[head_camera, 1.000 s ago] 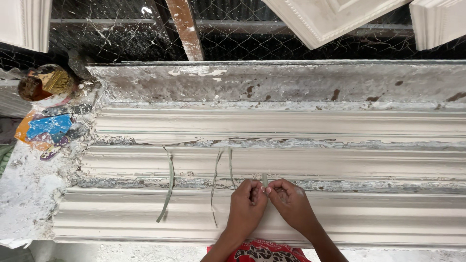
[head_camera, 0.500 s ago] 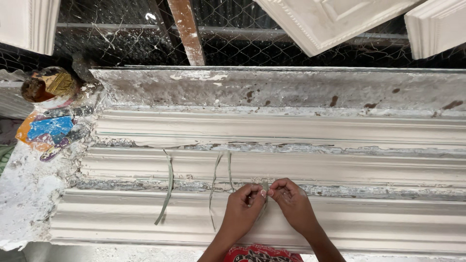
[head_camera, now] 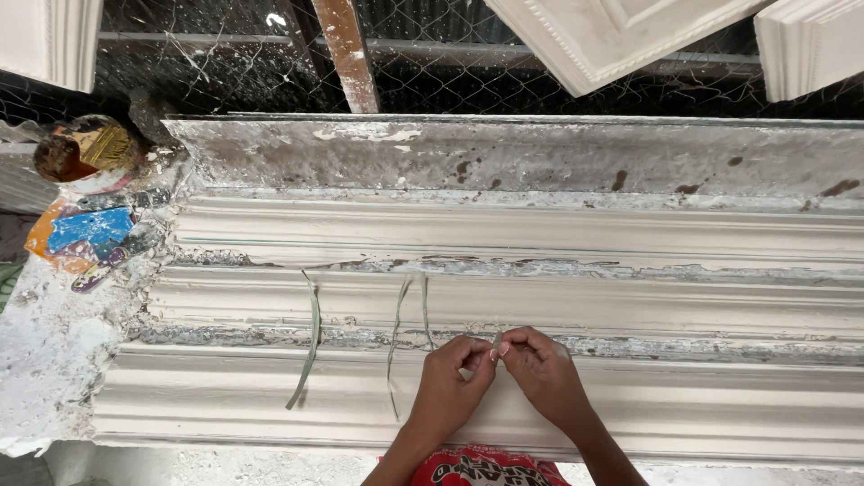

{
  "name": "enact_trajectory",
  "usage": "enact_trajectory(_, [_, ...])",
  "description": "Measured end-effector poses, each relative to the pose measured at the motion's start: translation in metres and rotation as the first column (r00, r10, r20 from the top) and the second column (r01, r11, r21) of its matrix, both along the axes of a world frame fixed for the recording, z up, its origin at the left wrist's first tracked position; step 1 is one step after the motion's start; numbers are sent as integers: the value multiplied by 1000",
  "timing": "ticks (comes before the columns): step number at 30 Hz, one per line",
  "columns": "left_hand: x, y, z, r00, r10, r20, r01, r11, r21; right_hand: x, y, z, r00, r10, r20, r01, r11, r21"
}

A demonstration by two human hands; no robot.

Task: The person sits at a workbench and ties knots in thin green strips by hand, one strip at a time, folding and looping each strip before setting the knotted strip on a long plaster cornice lying on the bench. The person repeats this knot-tying cycle with successive strips throughout the clip.

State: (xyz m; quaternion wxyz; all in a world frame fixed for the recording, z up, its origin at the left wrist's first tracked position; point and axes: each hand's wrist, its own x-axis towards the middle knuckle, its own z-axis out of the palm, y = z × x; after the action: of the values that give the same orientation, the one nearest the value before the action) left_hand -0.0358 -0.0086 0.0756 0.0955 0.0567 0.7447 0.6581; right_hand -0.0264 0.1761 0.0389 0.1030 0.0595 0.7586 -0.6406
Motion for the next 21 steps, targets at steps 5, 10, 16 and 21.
enact_trajectory(5, [5,2,-10,997,38,69,-38,999,11,0,1,-1,997,79,22,-77,996,-51])
enact_trajectory(10, [7,4,-15,994,102,46,-101,995,-15,1,-2,-5,992,116,46,-106,978,-181])
enact_trajectory(16, [8,5,-16,978,129,-165,-137,990,-40,0,0,-9,988,138,70,-120,970,-214])
enact_trajectory(21, [7,8,-14,976,160,-148,-164,986,-12,-2,-4,-1,996,84,39,-81,994,-78])
